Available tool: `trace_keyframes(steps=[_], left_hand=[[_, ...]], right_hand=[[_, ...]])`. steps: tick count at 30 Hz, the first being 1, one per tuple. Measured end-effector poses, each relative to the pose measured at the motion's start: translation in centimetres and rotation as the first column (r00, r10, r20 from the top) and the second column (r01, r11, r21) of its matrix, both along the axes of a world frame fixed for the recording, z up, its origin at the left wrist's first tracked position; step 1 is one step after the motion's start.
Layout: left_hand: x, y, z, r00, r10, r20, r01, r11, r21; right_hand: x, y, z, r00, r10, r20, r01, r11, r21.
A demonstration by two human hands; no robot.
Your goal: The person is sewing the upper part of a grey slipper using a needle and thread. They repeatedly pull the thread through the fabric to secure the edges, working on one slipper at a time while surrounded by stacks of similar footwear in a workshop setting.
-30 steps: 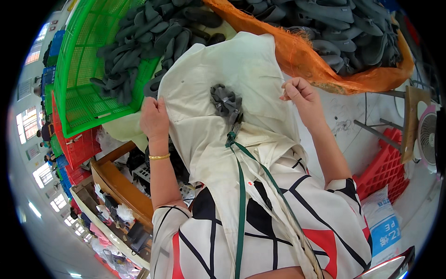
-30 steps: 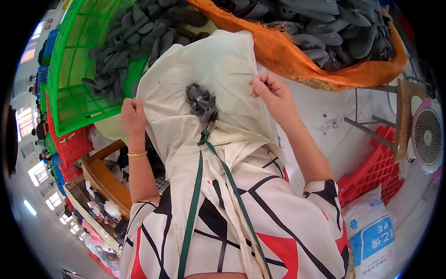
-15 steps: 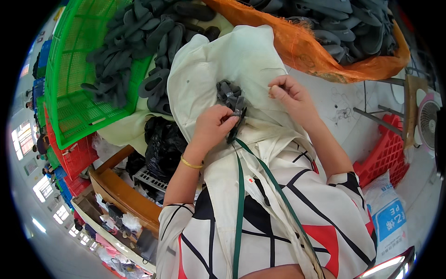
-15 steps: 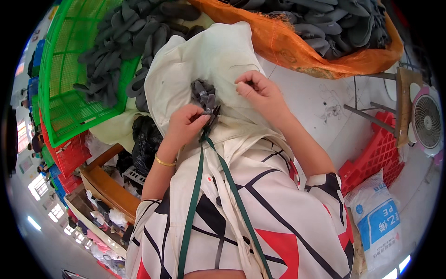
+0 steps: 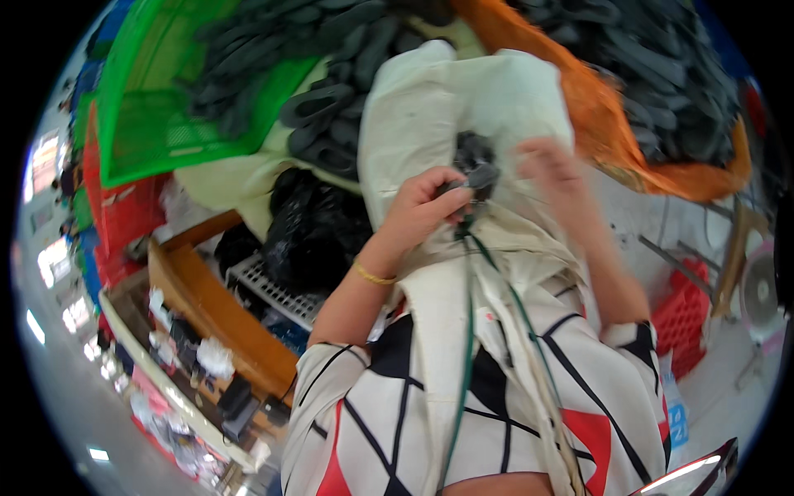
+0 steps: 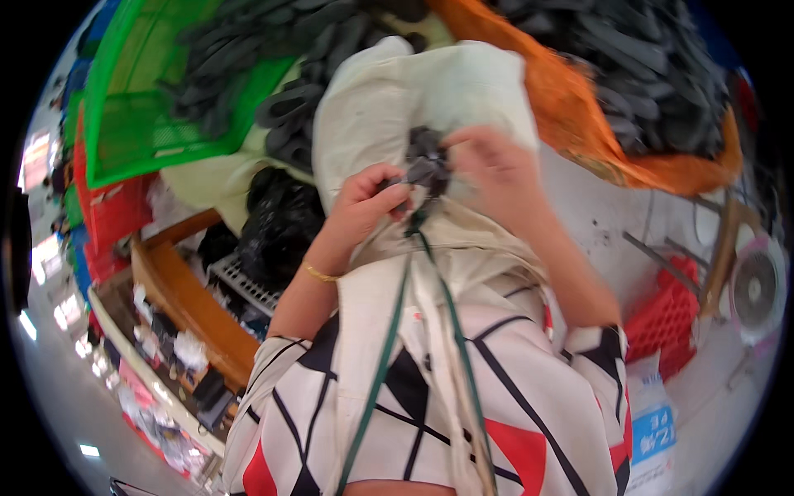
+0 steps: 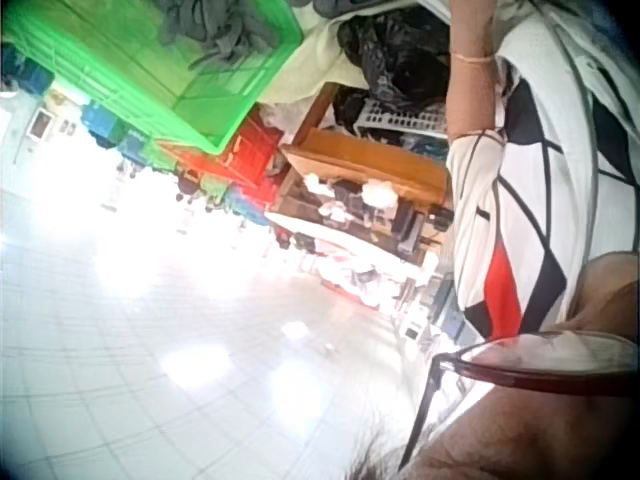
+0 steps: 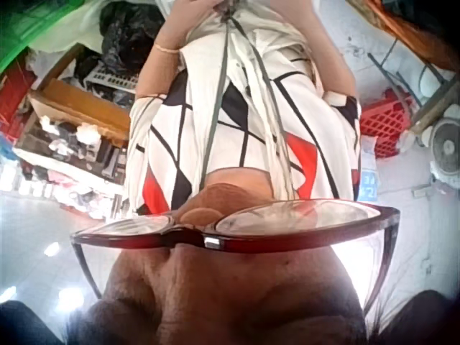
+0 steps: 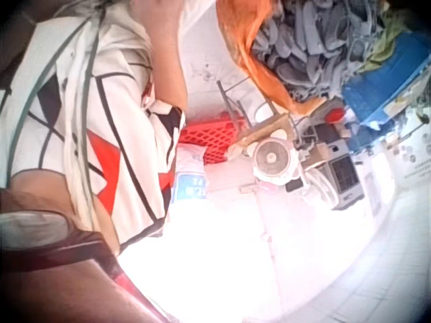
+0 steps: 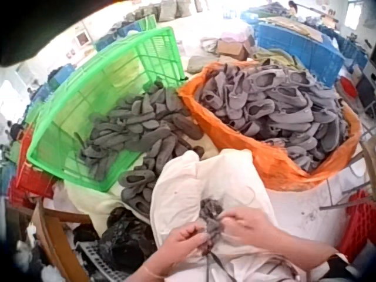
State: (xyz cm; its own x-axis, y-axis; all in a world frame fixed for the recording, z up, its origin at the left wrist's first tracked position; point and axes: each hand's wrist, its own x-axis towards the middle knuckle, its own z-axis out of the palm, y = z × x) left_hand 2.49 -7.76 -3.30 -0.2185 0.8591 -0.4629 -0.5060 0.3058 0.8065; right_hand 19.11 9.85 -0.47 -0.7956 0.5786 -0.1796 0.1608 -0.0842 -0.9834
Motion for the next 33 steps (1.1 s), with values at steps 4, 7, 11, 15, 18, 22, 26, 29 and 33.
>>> trace_keyframes(steps=[4, 7, 11, 15, 18, 22, 26, 29, 33], left_hand=[[-0.7, -2.1, -2.4, 0.962, 0.089, -0.258, -0.114, 0.990, -0.082], [-0.7, -1.6, -3.4, 0.960, 0.097, -0.264, -0.126, 0.987, -0.097], [-0.3, -1.0, -3.3, 0.947, 0.100, -0.306, -0.127, 0.989, -0.070], [-0.1, -0.8, -3.4, 0.898, 0.045, -0.437, -0.108, 0.987, -0.121], [0.0, -0.8, -3.2, 0.848, 0.033, -0.529, -0.101, 0.990, -0.101], [0.1, -0.8, -3.2, 0.839, 0.022, -0.543, -0.103, 0.988, -0.119], [0.2, -0.9, -3.2, 0.833, 0.015, -0.553, -0.096, 0.989, -0.117], [0.3, -1.1, -3.3, 0.841, 0.043, -0.540, -0.125, 0.985, -0.116], [0.5, -1.2, -4.3, 0.851, 0.090, -0.517, -0.155, 0.984, -0.083]], right_hand=[[3.1, 6.8, 0.0, 0.942, -0.325, -0.087, 0.323, 0.946, -0.042], [5.5, 12.0, -2.6, 0.884, -0.466, -0.030, 0.466, 0.881, 0.077], [5.2, 14.9, -6.5, 0.874, -0.479, 0.087, 0.454, 0.867, 0.206], [3.8, 15.9, -8.9, 0.871, -0.461, 0.167, 0.403, 0.867, 0.294], [3.2, 16.1, -9.7, 0.867, -0.457, 0.198, 0.382, 0.865, 0.325], [2.6, 16.4, -10.2, 0.864, -0.453, 0.221, 0.362, 0.863, 0.352], [2.3, 16.4, -10.5, 0.860, -0.453, 0.234, 0.353, 0.861, 0.367], [2.1, 16.4, -10.5, 0.860, -0.448, 0.244, 0.340, 0.859, 0.382], [1.6, 16.4, -10.5, 0.866, -0.435, 0.247, 0.322, 0.862, 0.391]])
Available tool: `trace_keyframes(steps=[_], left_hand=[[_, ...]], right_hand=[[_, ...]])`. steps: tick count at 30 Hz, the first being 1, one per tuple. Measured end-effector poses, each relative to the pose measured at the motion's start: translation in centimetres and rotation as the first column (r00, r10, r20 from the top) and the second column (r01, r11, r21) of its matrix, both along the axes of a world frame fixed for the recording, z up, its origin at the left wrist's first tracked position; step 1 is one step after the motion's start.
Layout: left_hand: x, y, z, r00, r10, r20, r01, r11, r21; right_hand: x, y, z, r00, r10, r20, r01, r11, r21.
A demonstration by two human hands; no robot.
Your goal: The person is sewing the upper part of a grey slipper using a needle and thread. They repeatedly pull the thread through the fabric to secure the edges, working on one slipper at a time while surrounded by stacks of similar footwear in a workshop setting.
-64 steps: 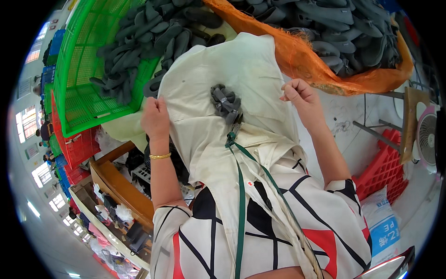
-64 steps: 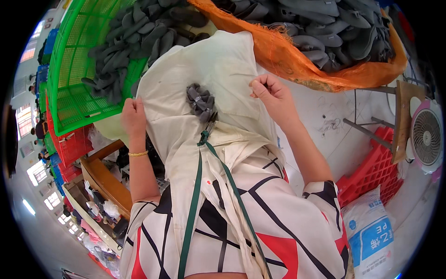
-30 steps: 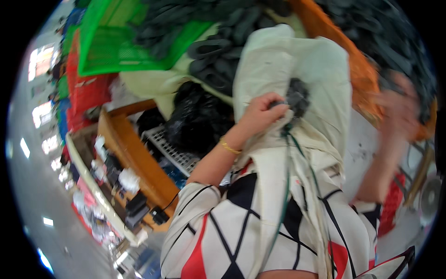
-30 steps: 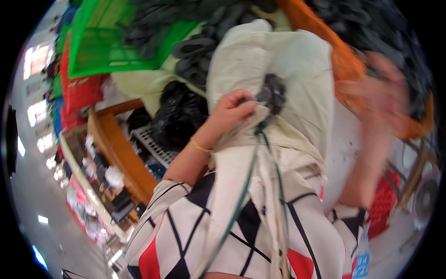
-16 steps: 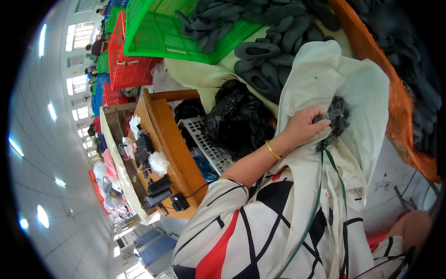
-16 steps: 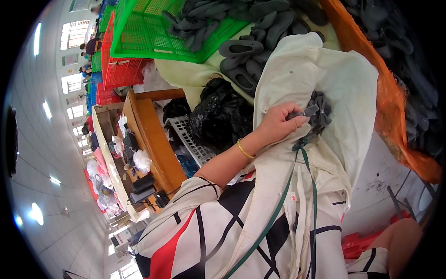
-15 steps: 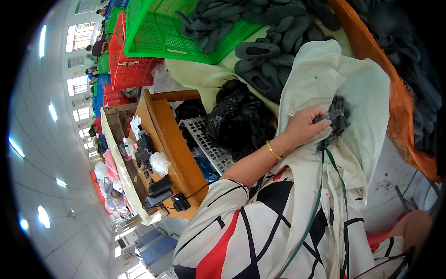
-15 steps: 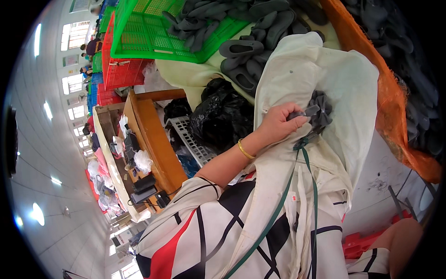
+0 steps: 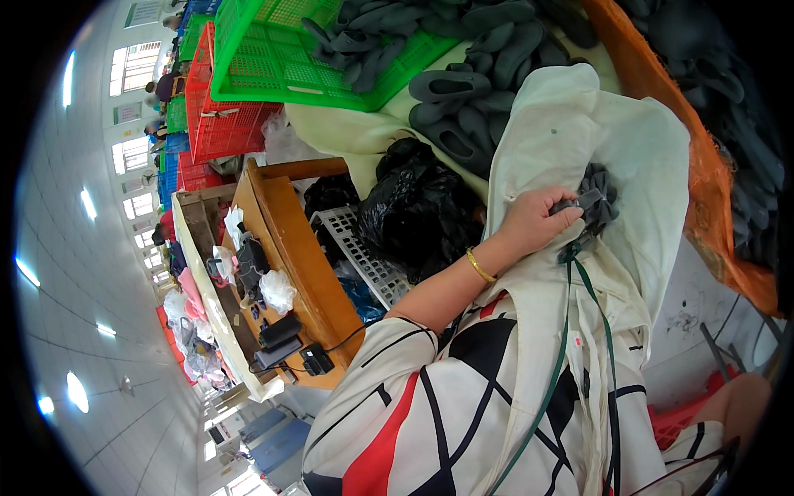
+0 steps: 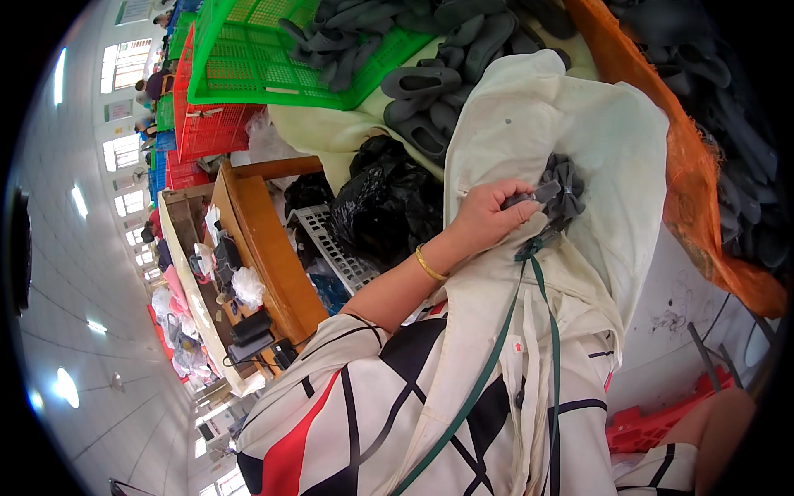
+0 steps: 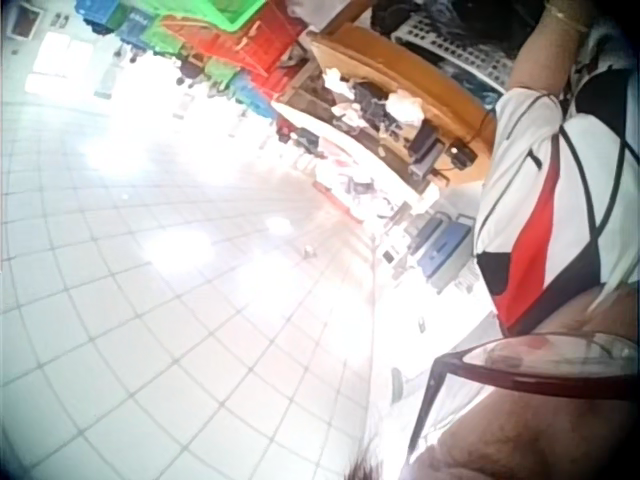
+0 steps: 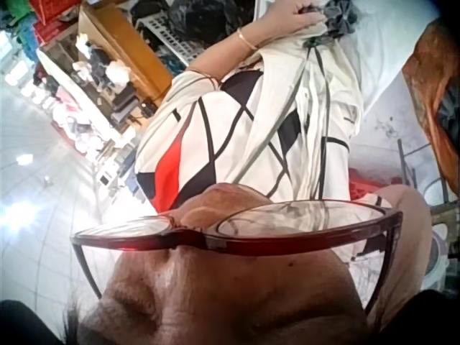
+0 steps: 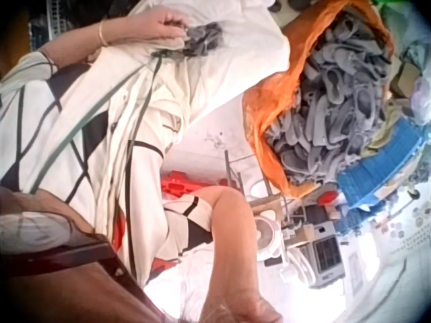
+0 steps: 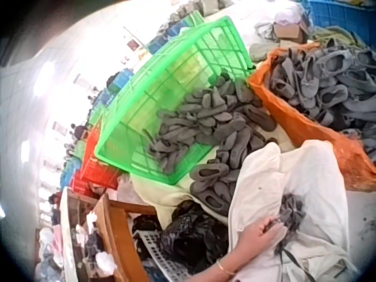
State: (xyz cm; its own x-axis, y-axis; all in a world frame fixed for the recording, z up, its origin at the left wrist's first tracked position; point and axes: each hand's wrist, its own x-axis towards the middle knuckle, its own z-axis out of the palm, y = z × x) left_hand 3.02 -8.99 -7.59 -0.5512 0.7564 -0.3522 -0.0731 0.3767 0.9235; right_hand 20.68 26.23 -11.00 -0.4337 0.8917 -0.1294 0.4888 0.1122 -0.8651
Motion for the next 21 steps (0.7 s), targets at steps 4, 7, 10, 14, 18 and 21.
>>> trace_keyframes(steps=[4, 7, 10, 14, 18, 21], left_hand=[[-0.4, 0.2, 1.3, 0.996, -0.070, -0.051, 0.071, 0.997, 0.024], [-0.3, 0.2, 1.7, 0.999, -0.041, -0.029, 0.041, 0.999, 0.002], [0.0, -0.4, 2.1, 0.996, 0.068, -0.050, -0.066, 0.996, 0.053], [-1.6, -0.4, 2.8, 0.714, 0.122, -0.690, -0.048, 0.991, 0.125], [-2.7, -0.9, 3.2, 0.409, -0.018, -0.912, 0.061, 0.998, 0.007], [-3.1, -1.4, 2.5, 0.465, -0.051, -0.884, 0.137, 0.990, 0.015]], right_hand=[[-0.2, 0.5, -0.3, 1.000, -0.005, 0.010, 0.005, 1.000, 0.000], [-0.9, 0.4, -0.1, 1.000, 0.012, 0.013, -0.012, 1.000, 0.010], [-1.3, 0.3, -0.3, 1.000, 0.025, 0.018, -0.026, 1.000, 0.015], [-1.6, 0.5, 0.1, 0.999, 0.023, 0.029, -0.024, 0.999, 0.029], [-2.6, 0.9, -0.3, 0.999, 0.038, 0.022, -0.039, 0.999, 0.035], [-2.0, 1.0, 0.7, 1.000, 0.007, 0.024, -0.009, 0.997, 0.072]])
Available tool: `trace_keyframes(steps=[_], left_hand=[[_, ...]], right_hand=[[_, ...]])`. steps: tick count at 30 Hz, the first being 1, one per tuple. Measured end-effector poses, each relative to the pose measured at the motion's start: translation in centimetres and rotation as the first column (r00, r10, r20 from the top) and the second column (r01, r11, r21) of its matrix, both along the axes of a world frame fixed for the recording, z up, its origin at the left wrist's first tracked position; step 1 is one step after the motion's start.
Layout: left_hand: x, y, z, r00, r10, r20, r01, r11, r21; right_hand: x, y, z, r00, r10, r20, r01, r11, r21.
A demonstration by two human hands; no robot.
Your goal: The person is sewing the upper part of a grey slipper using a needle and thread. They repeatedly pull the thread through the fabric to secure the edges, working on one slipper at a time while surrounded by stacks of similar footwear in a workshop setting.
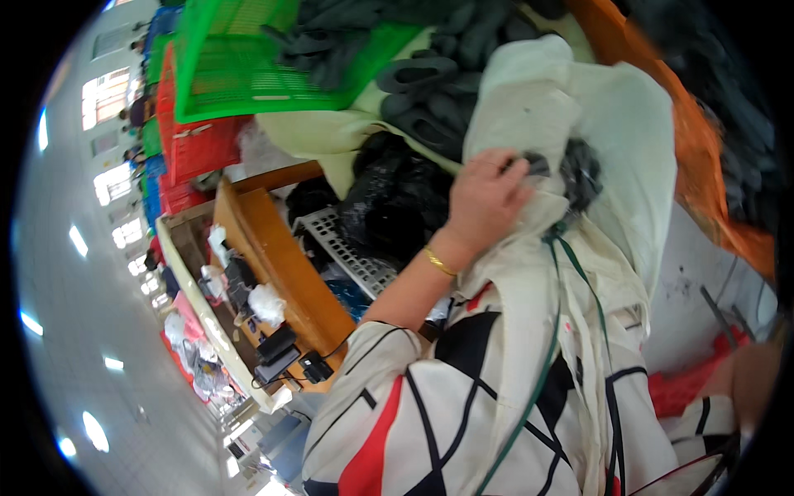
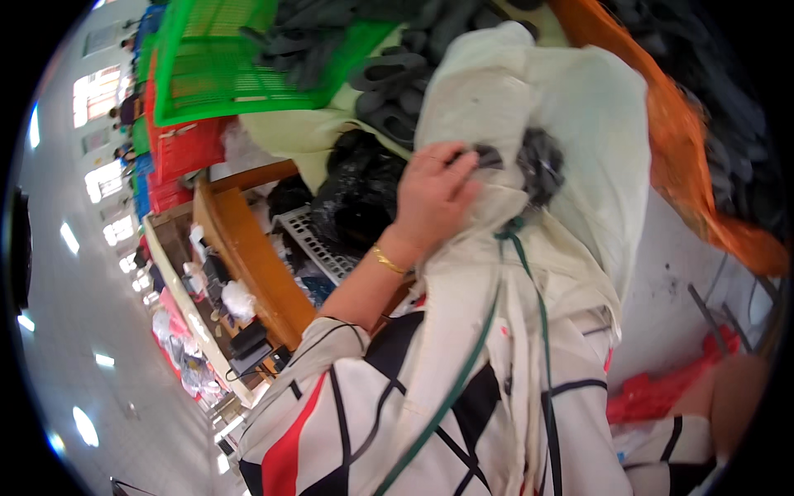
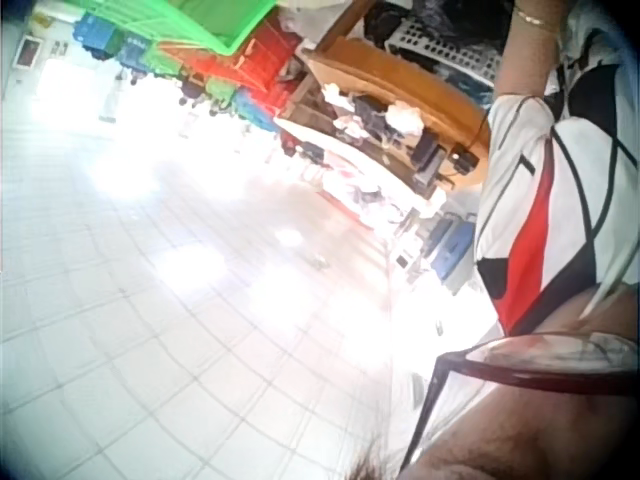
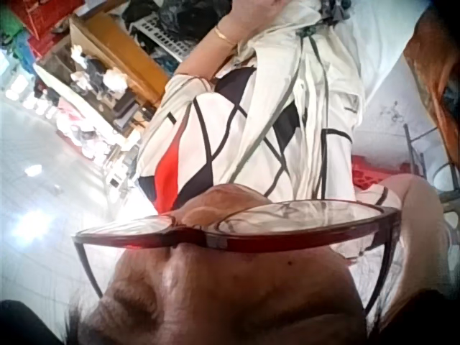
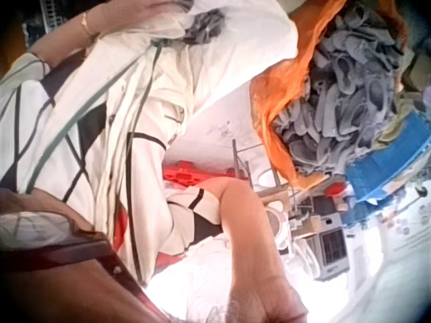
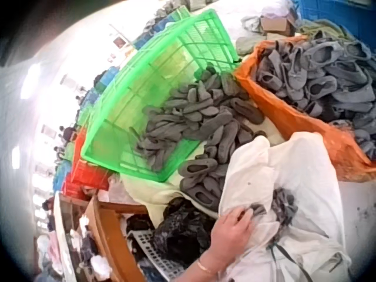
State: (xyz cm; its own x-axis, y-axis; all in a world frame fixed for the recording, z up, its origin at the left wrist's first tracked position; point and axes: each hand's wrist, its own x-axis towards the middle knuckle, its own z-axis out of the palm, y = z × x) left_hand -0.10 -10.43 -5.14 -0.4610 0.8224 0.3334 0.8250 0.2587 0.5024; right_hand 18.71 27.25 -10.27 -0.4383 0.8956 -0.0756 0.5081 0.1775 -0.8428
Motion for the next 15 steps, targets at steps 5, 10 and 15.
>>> trace_keyframes(steps=[5, 10, 15], left_hand=[[0.0, 0.3, 0.1, 0.976, 0.092, 0.197, -0.089, 0.996, -0.025], [0.0, -0.9, 0.1, 0.994, 0.067, 0.089, -0.059, 0.994, -0.089], [0.1, 0.4, 1.7, 0.997, -0.079, 0.017, 0.079, 0.996, -0.034]], right_hand=[[-0.7, -3.5, 7.9, 0.967, 0.034, -0.253, -0.052, 0.997, -0.064], [-0.8, -14.1, 14.0, 0.900, 0.373, -0.224, -0.423, 0.870, -0.254], [-2.8, -20.0, 10.1, 0.775, 0.623, -0.108, -0.631, 0.773, -0.066]])
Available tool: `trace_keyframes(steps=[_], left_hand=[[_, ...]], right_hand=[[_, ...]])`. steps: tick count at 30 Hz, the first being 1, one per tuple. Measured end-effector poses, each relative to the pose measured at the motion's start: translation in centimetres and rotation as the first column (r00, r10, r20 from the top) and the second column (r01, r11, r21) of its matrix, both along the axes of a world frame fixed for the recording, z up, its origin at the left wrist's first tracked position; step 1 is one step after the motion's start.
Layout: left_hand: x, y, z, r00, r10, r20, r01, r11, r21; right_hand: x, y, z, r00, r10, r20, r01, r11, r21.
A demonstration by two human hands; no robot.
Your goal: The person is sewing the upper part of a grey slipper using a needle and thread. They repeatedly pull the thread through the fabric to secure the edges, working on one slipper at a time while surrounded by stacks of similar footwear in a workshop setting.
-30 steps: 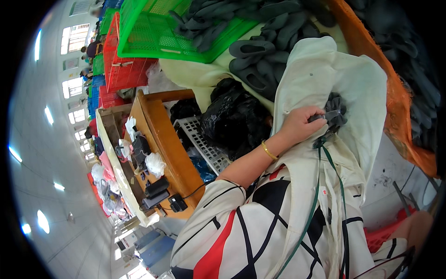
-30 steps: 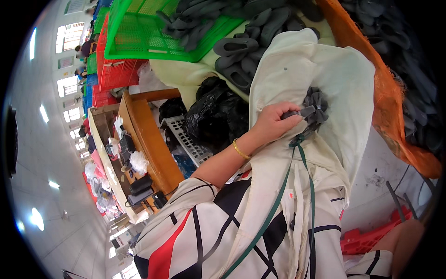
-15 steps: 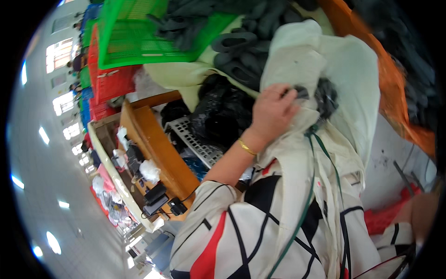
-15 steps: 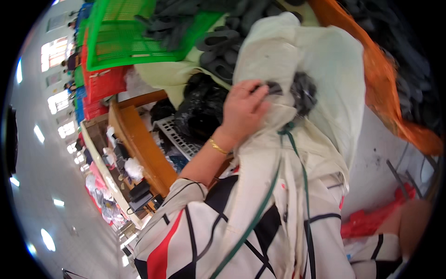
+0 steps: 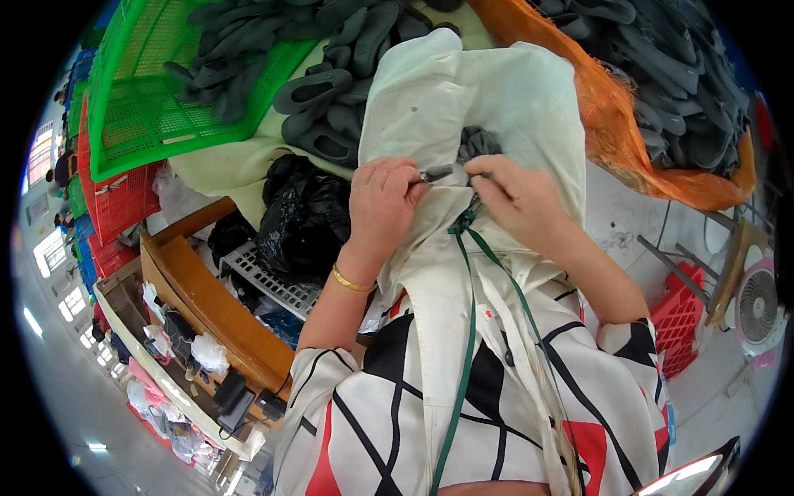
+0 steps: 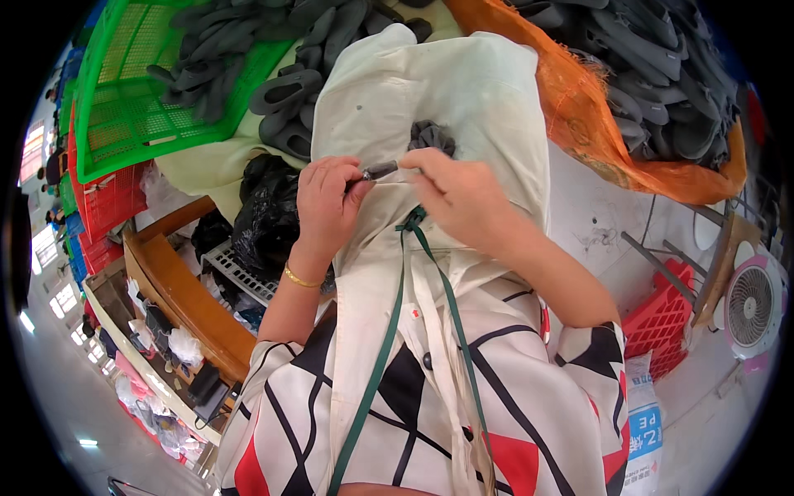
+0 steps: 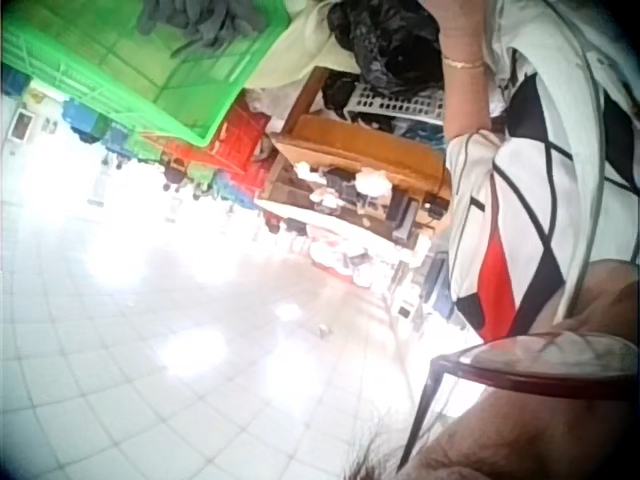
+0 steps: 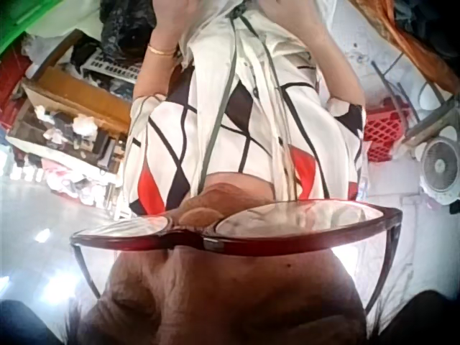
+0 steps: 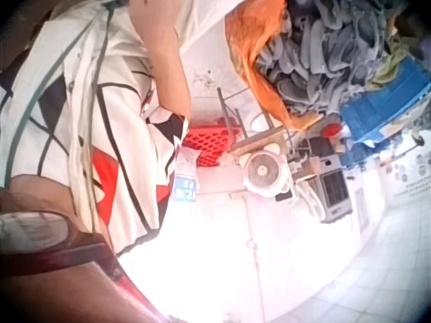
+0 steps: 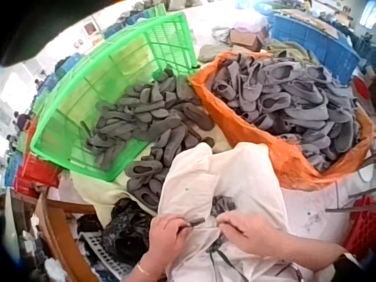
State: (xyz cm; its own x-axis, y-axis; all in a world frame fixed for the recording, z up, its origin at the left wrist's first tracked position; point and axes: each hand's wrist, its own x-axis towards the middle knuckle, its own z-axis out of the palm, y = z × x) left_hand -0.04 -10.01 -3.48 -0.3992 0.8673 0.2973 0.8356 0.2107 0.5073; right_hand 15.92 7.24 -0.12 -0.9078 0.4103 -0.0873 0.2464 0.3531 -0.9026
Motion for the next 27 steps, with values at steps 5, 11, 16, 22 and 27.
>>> trace_keyframes(steps=[5, 11, 16, 22, 27], left_hand=[[1.0, 0.7, 0.8, 0.991, -0.126, 0.052, 0.120, 0.987, 0.108], [2.2, 1.3, 1.9, 0.797, -0.074, 0.599, 0.098, 0.995, -0.007], [2.4, 1.4, 1.5, 0.573, -0.044, 0.819, 0.031, 0.999, 0.032], [3.1, 0.8, 0.9, 0.415, 0.014, 0.910, -0.034, 0.999, 0.000], [1.9, 1.2, 2.1, 0.826, -0.186, 0.532, 0.162, 0.982, 0.093]], right_hand=[[-1.2, -1.1, -1.0, 0.985, 0.089, -0.151, -0.053, 0.973, 0.224], [-0.3, -1.4, -1.5, 0.975, -0.069, -0.211, 0.081, 0.995, 0.049], [1.4, -2.3, -1.2, 0.967, -0.219, -0.128, 0.190, 0.961, -0.203], [2.2, -1.5, -0.6, 0.966, -0.095, -0.242, 0.077, 0.994, -0.083], [2.8, 1.9, 1.9, 0.997, 0.046, -0.066, -0.057, 0.981, -0.187]])
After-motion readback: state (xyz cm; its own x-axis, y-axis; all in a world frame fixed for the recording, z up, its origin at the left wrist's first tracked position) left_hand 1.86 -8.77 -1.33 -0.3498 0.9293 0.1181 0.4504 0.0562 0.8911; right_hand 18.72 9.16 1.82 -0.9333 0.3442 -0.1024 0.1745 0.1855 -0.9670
